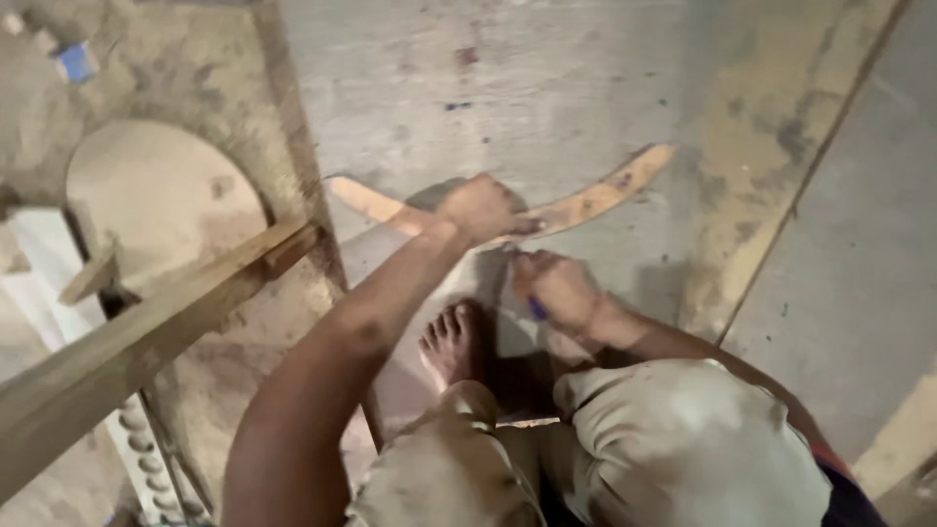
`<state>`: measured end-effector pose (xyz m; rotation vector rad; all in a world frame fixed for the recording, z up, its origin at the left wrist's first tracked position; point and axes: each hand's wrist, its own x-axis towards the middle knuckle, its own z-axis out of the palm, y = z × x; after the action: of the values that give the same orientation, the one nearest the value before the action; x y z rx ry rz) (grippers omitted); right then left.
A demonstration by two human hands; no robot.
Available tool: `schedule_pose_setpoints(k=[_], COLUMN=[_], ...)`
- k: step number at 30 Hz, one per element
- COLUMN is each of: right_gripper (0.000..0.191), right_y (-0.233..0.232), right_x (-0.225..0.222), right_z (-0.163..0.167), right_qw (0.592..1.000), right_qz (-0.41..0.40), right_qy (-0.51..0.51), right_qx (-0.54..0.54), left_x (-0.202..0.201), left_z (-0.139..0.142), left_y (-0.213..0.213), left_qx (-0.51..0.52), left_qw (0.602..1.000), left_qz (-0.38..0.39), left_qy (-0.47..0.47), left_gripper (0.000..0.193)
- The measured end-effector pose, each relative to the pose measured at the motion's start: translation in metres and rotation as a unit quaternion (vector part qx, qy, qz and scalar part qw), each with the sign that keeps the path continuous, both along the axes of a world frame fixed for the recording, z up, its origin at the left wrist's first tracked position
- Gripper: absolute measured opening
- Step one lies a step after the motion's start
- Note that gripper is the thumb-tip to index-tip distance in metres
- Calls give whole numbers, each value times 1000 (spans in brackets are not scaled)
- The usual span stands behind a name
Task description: The person kneels on the floor of a workshop and holds a curved wooden template against a large board, tracing along its edge with a pen. They reposition and flip the template and trace successive sections of the curved outline onto the board.
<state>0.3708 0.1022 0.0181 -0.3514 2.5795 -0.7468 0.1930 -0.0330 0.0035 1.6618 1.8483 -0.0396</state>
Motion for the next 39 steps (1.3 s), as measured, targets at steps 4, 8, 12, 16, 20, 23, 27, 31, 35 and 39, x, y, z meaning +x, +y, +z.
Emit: schedule_pose_setpoints(k=[4,8,12,16,20,23,27,31,35,39], right_gripper=[34,15,14,13,11,9,12,19,28,42], right_y=[102,165,199,232,250,257,260,233,196,175], right_x=[15,16,11,1,-13,-19,-21,-10,4,5], right_z=[14,10,-4,-11,-12,-7,3,2,-14,-29], right_qw=[978,936,899,864,831,834,804,719,784,818], right_qz=[-113,-294,-363,-425,-474,-445,-471,-601,-492,-460], right_qy=[103,38,23,35,26,87,177,198,289,287], right_qx=[-142,-188,-243,-267,-290,-315,-316,-286,-245,-193], left_x=[-5,-5,0,2,6,10,14,12,6,19], left_z=[27,61,86,92,90,89,82,60,34,9], left_y=[16,32,43,52,54,55,52,34,-33,-126], left_qx=[24,-81,-90,-65,-74,-72,-41,-81,133,246], left_qw=[999,987,984,988,985,984,986,982,955,811], left_qz=[-28,-117,-125,-119,-122,-121,-115,-97,137,487], left_qy=[7,75,90,76,99,106,115,141,226,211], left_gripper=[35,54,62,59,62,60,64,68,79,85])
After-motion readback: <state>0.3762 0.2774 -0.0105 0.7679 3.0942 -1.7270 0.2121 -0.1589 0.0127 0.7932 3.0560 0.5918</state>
